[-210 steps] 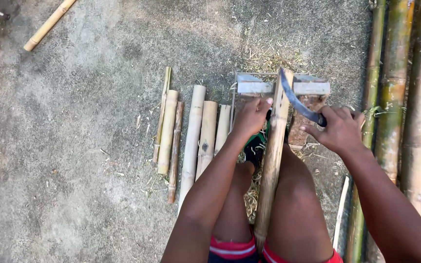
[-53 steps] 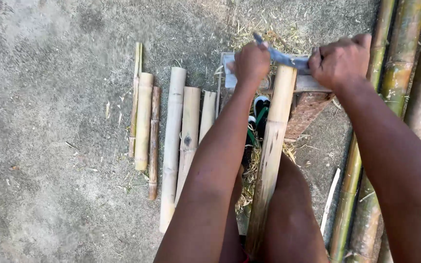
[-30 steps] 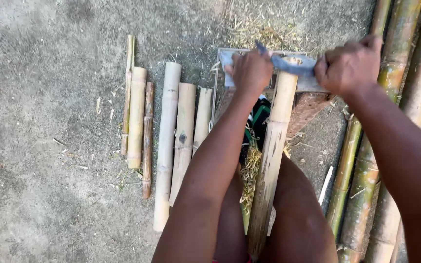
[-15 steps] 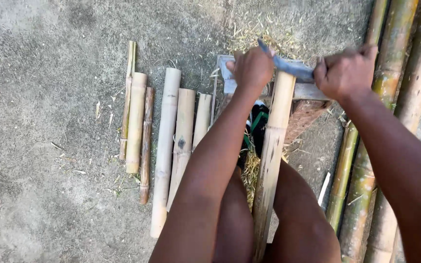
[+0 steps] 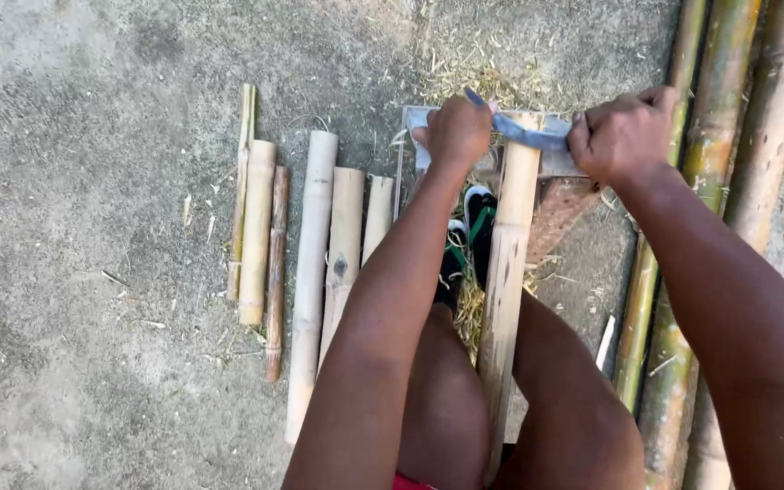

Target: Shaving bark and smoothing the surface of a bamboo pole using a billhook tool.

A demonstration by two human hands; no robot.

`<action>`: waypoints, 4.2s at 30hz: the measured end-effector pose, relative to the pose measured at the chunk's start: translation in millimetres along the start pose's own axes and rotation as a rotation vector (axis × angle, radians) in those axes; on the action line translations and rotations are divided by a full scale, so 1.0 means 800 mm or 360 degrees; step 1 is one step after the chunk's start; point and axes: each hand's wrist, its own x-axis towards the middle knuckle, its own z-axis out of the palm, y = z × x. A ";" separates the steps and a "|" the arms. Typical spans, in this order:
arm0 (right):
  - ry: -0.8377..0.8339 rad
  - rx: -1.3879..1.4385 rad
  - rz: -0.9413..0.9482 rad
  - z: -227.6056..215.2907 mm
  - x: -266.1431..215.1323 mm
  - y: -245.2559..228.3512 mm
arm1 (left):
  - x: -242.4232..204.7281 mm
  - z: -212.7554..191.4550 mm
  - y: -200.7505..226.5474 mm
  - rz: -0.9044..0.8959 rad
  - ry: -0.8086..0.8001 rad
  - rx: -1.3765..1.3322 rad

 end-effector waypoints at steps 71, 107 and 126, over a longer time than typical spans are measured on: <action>-0.0408 -0.0263 0.0089 -0.033 0.009 -0.006 | 0.030 0.024 -0.010 -0.0032 -0.0226 -0.0103; -0.0542 -0.0561 0.0031 -0.106 0.068 -0.001 | 0.029 0.030 0.043 -0.0174 -0.0338 -0.0137; -0.0012 0.0544 0.0369 0.009 0.015 -0.024 | 0.011 -0.021 0.019 0.0095 -0.0011 0.0020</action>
